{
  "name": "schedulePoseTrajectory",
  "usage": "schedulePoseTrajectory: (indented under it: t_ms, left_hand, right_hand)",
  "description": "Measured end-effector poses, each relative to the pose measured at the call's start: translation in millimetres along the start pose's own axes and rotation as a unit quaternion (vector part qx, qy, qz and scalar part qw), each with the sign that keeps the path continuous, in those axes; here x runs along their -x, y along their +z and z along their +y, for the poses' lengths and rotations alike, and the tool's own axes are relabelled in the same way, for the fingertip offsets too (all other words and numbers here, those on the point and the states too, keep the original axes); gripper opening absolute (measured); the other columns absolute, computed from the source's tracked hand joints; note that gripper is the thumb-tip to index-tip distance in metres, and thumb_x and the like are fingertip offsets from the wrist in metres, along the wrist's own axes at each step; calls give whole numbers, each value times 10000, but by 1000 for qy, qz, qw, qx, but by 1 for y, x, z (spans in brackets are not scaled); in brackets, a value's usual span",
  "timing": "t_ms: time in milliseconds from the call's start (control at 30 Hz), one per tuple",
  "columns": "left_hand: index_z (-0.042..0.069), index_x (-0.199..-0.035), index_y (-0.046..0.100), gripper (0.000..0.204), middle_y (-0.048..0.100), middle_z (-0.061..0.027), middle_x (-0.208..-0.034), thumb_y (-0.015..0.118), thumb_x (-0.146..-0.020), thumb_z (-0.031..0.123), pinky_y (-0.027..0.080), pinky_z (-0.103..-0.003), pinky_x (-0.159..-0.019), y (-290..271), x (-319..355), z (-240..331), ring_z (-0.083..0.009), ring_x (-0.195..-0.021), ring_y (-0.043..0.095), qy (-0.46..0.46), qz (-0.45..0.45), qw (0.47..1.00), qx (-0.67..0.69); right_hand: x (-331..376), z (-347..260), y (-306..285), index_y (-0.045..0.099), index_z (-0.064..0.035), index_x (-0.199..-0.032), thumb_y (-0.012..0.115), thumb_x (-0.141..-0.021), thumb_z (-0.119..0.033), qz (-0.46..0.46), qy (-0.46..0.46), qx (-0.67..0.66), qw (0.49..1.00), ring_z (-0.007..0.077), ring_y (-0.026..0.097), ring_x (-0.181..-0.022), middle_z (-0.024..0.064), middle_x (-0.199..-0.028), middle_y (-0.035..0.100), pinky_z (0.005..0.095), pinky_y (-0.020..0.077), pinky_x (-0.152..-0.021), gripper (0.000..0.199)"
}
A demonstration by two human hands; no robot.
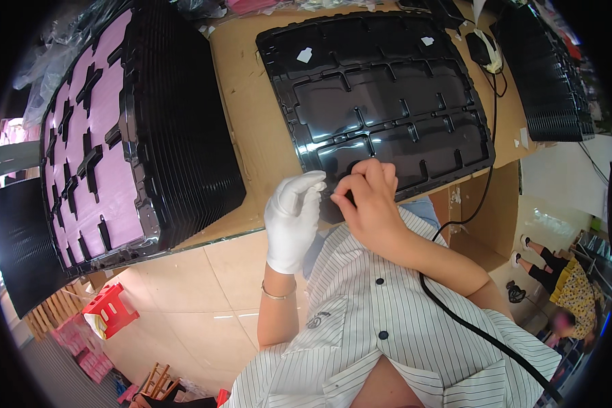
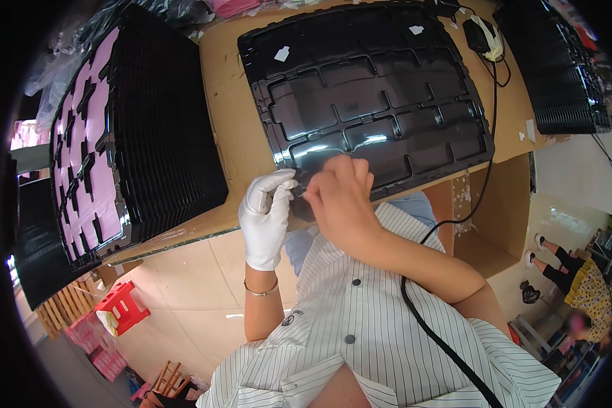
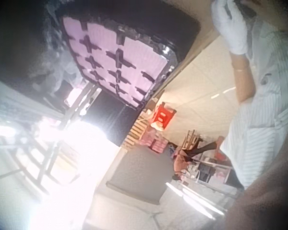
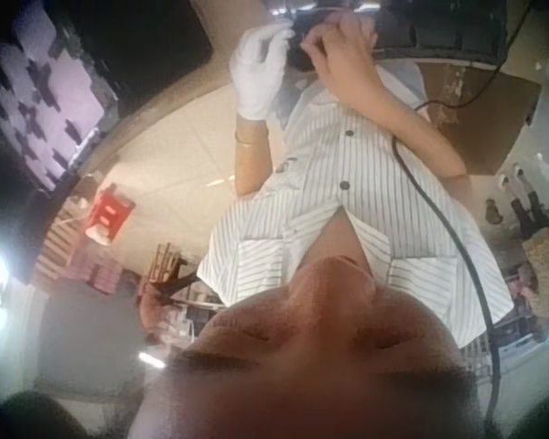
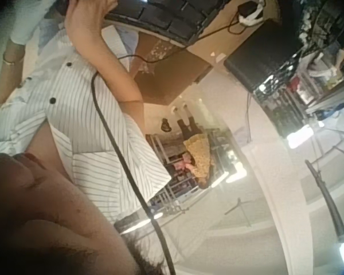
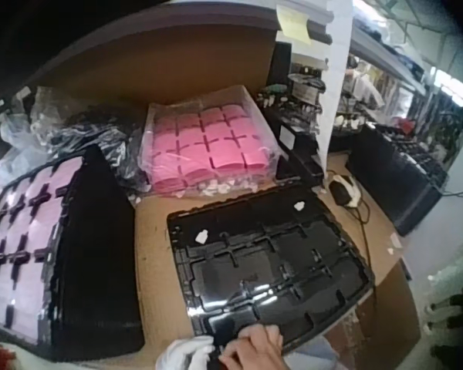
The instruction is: The person applies white adhesive strips to black plastic trays, then fills the trays with pink foam parts by hand while wearing white gloves.
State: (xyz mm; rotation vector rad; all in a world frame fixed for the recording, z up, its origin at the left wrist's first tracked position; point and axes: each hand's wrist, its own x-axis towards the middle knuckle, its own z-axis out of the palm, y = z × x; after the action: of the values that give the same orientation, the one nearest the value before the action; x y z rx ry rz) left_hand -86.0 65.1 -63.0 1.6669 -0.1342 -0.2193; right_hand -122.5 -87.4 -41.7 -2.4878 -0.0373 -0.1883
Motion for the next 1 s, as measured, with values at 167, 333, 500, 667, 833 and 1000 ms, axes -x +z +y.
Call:
schedulePoseTrajectory:
  t_ms: [167, 333, 500, 667, 833, 1000]
  left_hand:
    - [38, -1076, 672, 233, 657, -75, -1024, 579, -895, -75, 515, -239, -792, 0, 0, 5, -132, -925, 657, -8, 5, 1000, 6]
    - [37, -1078, 674, 230, 652, -65, -1003, 577, -899, -69, 503, -230, -754, -1, 1, 8, -124, -874, 643, -18, 3, 1000, 22]
    - [52, -1063, 681, 189, 661, -68, -943, 593, -908, -13, 507, -257, -742, -2, 1, 8, -142, -846, 650, -5, 1, 1000, -25]
    - [57, -1062, 681, 181, 667, -73, -957, 597, -916, -8, 510, -256, -748, -2, 2, 12, -147, -864, 660, -20, -1, 1000, -22]
    - [3, -1059, 661, 231, 654, -78, -1073, 555, -888, -112, 514, -238, -834, -4, -2, 18, -132, -946, 657, -49, -20, 999, 2]
    - [9, -1064, 661, 234, 652, -77, -1070, 556, -891, -109, 513, -236, -838, -7, -2, 13, -133, -955, 659, -46, -34, 998, -3]
  right_hand:
    - [-29, 36, -51, 571, -57, -1017, 584, -972, -89, -43, 208, -591, 778, 146, 642, -965, 146, -1186, 599, 255, 530, -807, 57]
    - [-113, 88, -63, 578, 39, -1183, 553, -958, -52, -122, 232, -658, 706, 194, 654, -963, 145, -1070, 663, 313, 544, -901, 244]
    - [-201, 91, -31, 682, 31, -1066, 639, -916, -117, -101, 139, -441, 881, 146, 654, -898, 92, -988, 686, 266, 527, -854, 215]
    - [-236, 85, -6, 691, 16, -1071, 687, -850, -84, -55, 75, -96, 991, 144, 681, -830, 91, -925, 730, 272, 535, -793, 242]
    - [-237, 73, 4, 705, 14, -996, 726, -791, -91, -63, 82, -68, 992, 164, 690, -790, 91, -870, 727, 286, 538, -767, 231]
    - [-241, 62, 1, 701, 15, -934, 754, -768, -115, -118, 126, -55, 983, 188, 683, -746, 90, -807, 706, 298, 536, -735, 218]
